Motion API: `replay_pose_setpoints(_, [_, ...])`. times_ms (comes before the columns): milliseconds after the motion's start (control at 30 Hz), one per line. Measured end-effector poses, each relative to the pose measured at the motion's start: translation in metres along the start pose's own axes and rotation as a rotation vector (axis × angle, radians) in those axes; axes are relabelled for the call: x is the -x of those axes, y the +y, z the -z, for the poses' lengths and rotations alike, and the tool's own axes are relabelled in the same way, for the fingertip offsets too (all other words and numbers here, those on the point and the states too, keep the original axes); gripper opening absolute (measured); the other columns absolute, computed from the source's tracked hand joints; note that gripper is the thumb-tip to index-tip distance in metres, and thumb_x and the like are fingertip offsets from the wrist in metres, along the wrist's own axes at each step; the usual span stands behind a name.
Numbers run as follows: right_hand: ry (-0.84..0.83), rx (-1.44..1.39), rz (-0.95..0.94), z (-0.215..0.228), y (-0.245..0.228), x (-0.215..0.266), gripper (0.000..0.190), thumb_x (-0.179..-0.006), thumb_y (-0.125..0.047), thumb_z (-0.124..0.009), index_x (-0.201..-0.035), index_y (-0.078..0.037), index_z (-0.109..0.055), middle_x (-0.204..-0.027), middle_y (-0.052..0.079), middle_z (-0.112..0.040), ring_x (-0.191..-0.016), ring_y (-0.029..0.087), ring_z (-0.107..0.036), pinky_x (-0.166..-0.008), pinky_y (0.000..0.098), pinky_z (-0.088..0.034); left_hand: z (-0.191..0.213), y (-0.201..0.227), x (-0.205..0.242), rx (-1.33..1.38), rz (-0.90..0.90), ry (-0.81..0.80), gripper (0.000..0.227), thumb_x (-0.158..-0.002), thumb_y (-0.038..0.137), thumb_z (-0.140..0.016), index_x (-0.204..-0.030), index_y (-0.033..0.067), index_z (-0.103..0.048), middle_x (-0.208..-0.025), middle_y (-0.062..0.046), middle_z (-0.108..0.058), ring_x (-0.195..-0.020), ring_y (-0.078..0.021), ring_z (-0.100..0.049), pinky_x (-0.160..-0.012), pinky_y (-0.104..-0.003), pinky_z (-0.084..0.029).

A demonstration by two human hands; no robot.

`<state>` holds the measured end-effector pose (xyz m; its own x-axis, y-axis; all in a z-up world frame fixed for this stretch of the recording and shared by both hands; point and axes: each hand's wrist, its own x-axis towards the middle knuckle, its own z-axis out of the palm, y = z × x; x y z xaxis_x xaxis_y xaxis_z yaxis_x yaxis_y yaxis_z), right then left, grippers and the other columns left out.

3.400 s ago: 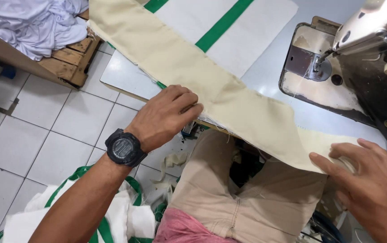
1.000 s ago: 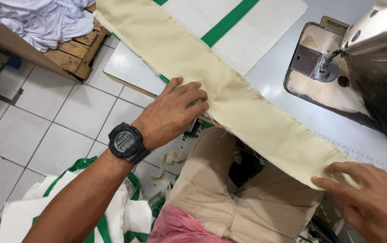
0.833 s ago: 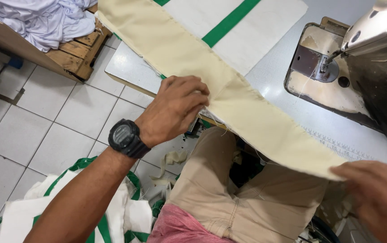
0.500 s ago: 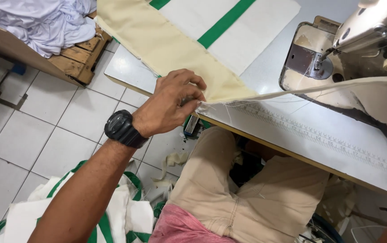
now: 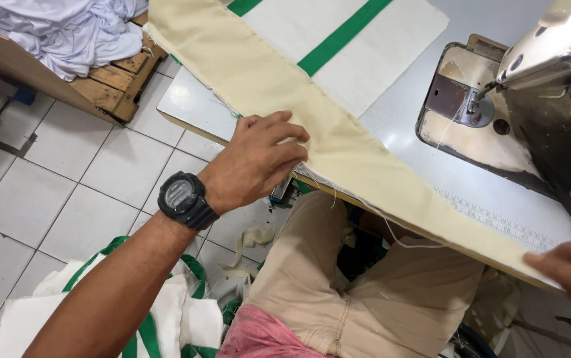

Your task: Preparing and positioning a tote bag for sewing by marking and folding edges

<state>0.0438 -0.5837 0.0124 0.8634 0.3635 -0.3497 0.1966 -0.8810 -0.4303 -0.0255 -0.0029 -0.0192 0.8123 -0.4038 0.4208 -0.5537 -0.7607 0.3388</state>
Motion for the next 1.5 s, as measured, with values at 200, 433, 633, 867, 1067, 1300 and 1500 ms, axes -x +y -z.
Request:
replay_pose_setpoints(200, [0.267,0.341,0.623,-0.045,-0.029,0.033,0.066,-0.086,-0.008,-0.064,-0.139,-0.047,-0.074,-0.12,-0.002,-0.075,-0.11,0.021,-0.074,-0.099,0.0462,-0.054,0.002,0.0,0.001,-0.177,-0.111,-0.018,0.01,-0.108,0.012,-0.07,-0.117,0.0158,-0.067,-0.138,-0.009,-0.07,-0.142,-0.0476,-0.061,-0.095,-0.059,-0.045])
replay_pose_setpoints(433, [0.436,0.125,0.283,-0.091,-0.071,0.057,0.046,-0.082,-0.04,-0.08,-0.125,-0.025,-0.086,-0.137,0.005,-0.069,-0.141,0.027,-0.061,-0.125,0.0502,-0.039,0.012,0.006,0.001,-0.274,-0.218,-0.06,0.022,-0.094,0.022,-0.071,-0.112,0.0104,-0.066,-0.146,-0.016,-0.066,-0.139,-0.0486,-0.061,-0.1,-0.065,-0.049])
replay_pose_setpoints(633, [0.804,0.237,0.191,-0.118,-0.045,0.041,0.055,-0.104,-0.017,-0.09,-0.152,0.008,-0.08,-0.143,0.031,-0.066,-0.133,0.046,-0.061,-0.117,0.0558,-0.051,0.015,0.01,0.0,-0.344,-0.235,-0.032,0.024,-0.093,0.029,-0.074,-0.11,0.0126,-0.068,-0.143,-0.014,-0.068,-0.136,-0.0456,-0.063,-0.097,-0.061,-0.05])
replay_pose_setpoints(867, [0.676,0.017,0.049,-0.098,-0.08,0.044,0.02,-0.105,-0.011,-0.086,-0.116,0.004,-0.081,-0.132,0.02,-0.07,-0.14,0.033,-0.062,-0.108,0.0451,-0.056,0.014,0.006,0.003,-0.308,-0.215,-0.056,0.021,-0.095,0.03,-0.071,-0.109,0.0148,-0.069,-0.145,-0.013,-0.066,-0.139,-0.0454,-0.062,-0.099,-0.062,-0.049])
replay_pose_setpoints(1067, [0.76,-0.385,-0.074,-0.067,-0.079,0.047,0.029,-0.125,-0.011,-0.074,-0.148,0.004,-0.064,-0.137,0.02,-0.068,-0.121,0.026,-0.066,-0.108,0.0341,-0.053,0.017,0.009,0.001,-0.373,-0.211,-0.073,0.033,-0.086,0.034,-0.075,-0.113,0.0163,-0.068,-0.144,-0.01,-0.066,-0.14,-0.0429,-0.06,-0.102,-0.068,-0.048])
replay_pose_setpoints(1300, [0.604,0.001,0.303,0.004,-0.088,0.002,0.04,-0.127,-0.008,-0.049,-0.156,0.018,-0.061,-0.157,0.037,-0.057,-0.143,0.052,-0.058,-0.12,0.0605,-0.048,0.014,0.01,0.005,-0.283,-0.183,-0.068,0.031,-0.086,0.03,-0.073,-0.112,0.0155,-0.068,-0.146,-0.01,-0.065,-0.142,-0.0449,-0.058,-0.108,-0.075,-0.041])
replay_pose_setpoints(1500, [0.925,0.922,0.609,0.079,-0.251,-0.09,0.027,-0.117,0.015,-0.06,-0.138,-0.002,-0.056,-0.118,0.017,-0.052,-0.098,0.029,-0.048,-0.092,0.0412,-0.037,0.014,0.013,0.007,-0.244,-0.154,-0.063,0.038,-0.086,0.03,-0.071,-0.12,0.0124,-0.067,-0.149,-0.014,-0.063,-0.144,-0.0485,-0.055,-0.111,-0.078,-0.039])
